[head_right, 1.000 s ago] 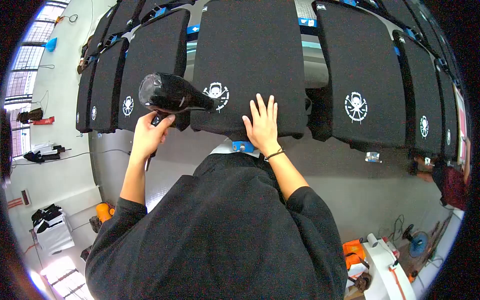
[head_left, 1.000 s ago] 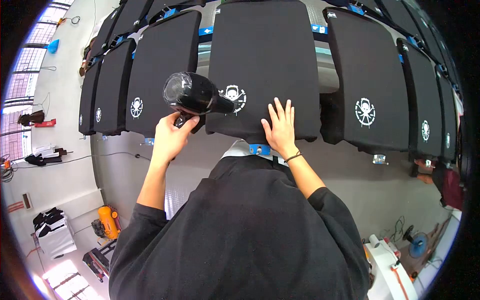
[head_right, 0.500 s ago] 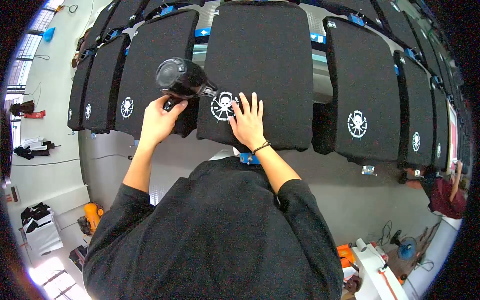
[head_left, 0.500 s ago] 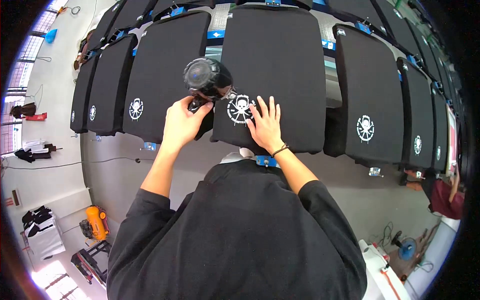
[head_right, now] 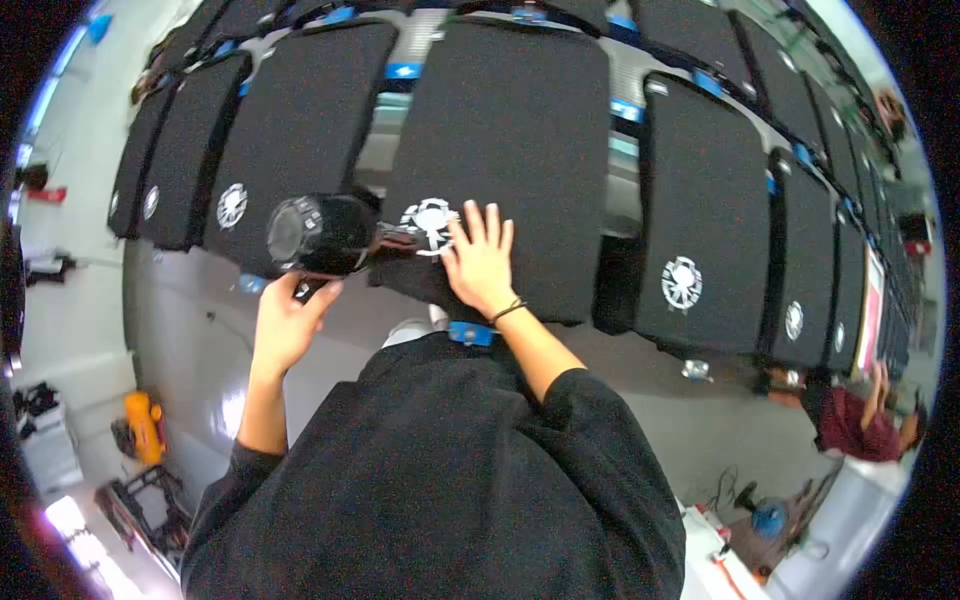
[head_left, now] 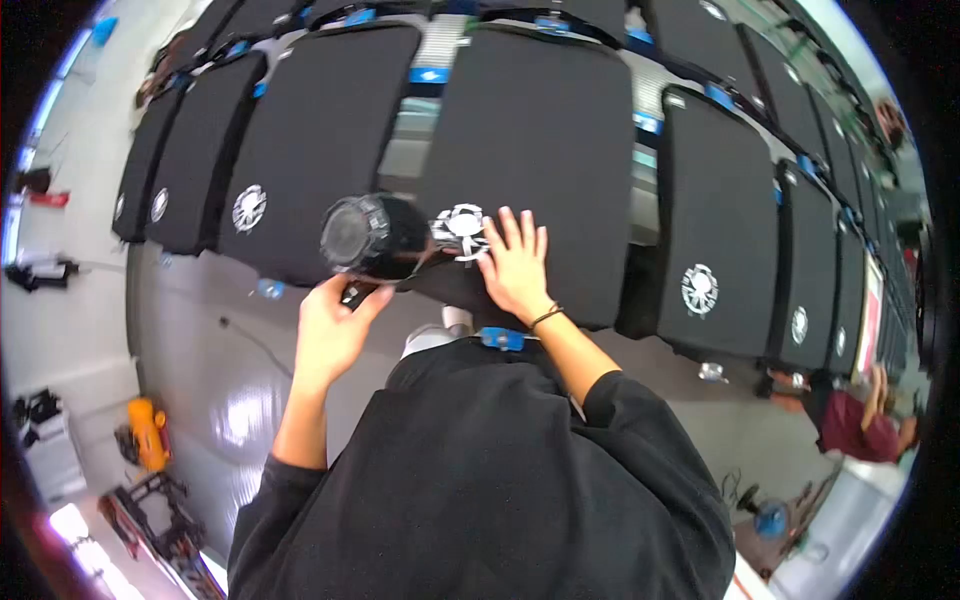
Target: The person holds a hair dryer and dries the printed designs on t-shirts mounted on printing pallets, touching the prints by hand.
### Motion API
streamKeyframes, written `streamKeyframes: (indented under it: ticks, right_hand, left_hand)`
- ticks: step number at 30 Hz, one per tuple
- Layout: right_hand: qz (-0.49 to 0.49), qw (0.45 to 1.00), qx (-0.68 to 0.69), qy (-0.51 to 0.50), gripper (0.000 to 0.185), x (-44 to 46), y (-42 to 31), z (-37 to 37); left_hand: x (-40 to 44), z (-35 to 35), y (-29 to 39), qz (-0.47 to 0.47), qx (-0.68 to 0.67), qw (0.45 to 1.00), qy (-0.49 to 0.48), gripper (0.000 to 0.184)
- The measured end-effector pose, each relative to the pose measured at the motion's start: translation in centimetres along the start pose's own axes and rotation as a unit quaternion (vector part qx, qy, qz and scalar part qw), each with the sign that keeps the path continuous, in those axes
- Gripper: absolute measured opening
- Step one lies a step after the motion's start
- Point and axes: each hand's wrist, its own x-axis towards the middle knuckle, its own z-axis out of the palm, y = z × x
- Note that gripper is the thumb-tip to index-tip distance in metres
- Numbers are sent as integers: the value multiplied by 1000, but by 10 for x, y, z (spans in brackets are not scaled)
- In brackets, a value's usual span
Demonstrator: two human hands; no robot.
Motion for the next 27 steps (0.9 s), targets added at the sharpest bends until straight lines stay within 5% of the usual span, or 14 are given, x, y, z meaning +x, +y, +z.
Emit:
streamKeyframes:
  ticks: [3,7,14,17,20,27]
  right_hand:
    - [-25,999,36,33,45,-25,31,-22]
    - [-7,991,64,115,11,-56,110,-72]
    - [79,972,50,215,10,-132,319,-179]
    - [116,975,-45,187,28,-173,385,-202]
    - [181,972,-44,142,39,-215,424,-212]
    - [155,970,-3,188,38,-265,450,-217]
  left_hand:
    - [-18,19,26,-27,-40,999,-26,30]
    - [-39,43,62,-29,-67,985,-157,25]
    - [-85,199,157,-4,-167,964,-207,28]
    - [-93,264,201,15,-117,977,-178,27]
    - [-95,315,230,6,-127,981,-149,30]
    - [-83,383,271,48,6,997,-67,36]
